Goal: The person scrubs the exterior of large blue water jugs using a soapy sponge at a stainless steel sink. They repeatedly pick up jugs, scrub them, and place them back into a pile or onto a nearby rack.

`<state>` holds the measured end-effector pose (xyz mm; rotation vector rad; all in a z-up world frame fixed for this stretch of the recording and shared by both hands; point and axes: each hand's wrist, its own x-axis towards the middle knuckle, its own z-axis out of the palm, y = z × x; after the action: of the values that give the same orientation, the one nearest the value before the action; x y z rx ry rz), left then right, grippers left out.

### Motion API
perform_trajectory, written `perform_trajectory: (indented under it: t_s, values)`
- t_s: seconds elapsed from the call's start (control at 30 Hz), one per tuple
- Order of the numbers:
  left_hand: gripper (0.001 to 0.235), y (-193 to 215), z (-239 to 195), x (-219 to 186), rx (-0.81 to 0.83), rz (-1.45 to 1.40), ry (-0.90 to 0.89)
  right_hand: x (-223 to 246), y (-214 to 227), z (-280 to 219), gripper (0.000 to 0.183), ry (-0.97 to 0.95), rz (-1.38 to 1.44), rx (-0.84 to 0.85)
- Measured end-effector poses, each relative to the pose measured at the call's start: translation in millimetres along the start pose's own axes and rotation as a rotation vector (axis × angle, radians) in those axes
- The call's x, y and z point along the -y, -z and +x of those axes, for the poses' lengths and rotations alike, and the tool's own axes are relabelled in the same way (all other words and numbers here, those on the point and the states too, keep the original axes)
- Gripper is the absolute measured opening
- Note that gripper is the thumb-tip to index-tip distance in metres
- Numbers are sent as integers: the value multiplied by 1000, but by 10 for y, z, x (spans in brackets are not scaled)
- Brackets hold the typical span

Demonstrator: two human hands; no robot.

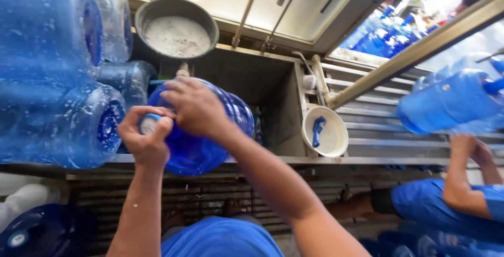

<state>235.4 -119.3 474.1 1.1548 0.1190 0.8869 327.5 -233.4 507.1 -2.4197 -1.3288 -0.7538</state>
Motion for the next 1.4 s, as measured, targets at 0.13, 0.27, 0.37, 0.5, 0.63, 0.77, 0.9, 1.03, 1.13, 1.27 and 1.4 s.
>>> perform_trajectory:
  t_s: [0.13, 0.27, 0.37, 0.5, 0.63, 0.77, 0.9, 1.03, 1.13, 1.27, 1.4]
  values:
    - [18, -231, -98, -444, 277, -29, -63, -923, -133, 66, 31, -306, 815, 331]
    - [20, -54, -26, -406, 201, -99, -150, -1569, -693, -422, 43, -233, 838, 420]
    - [35, 349, 105, -187, -132, -189, -29, -1997, -1652, -1543, 40, -165, 331, 96]
    - [42, 612, 226, 312, -527, -177, -10, -1030, -1151, -1738, 29, -81, -354, -387]
    - [48, 180, 216, 189, -855, 72, 67, 84, -654, -1415, 45, -515, 89, -417]
    - [50, 24, 312, 212, -827, 139, 246, 281, -268, -917, 44, -534, 295, -400]
    - [39, -433, 153, 44, -693, 170, 160, -582, -144, -563, 35, -498, 463, -352]
    - [38, -769, -72, -346, 79, 177, -68, -1444, 43, -182, 32, -631, 649, 351]
    - [34, -785, -34, -485, 274, 206, -47, -1449, 117, -183, 32, -609, 600, 428]
    - [29, -579, 232, -304, -186, 306, -133, -737, 2, -686, 34, -172, 305, -330]
    - [35, -572, 471, -288, -427, 137, -20, 571, 314, -924, 59, -294, 246, -364]
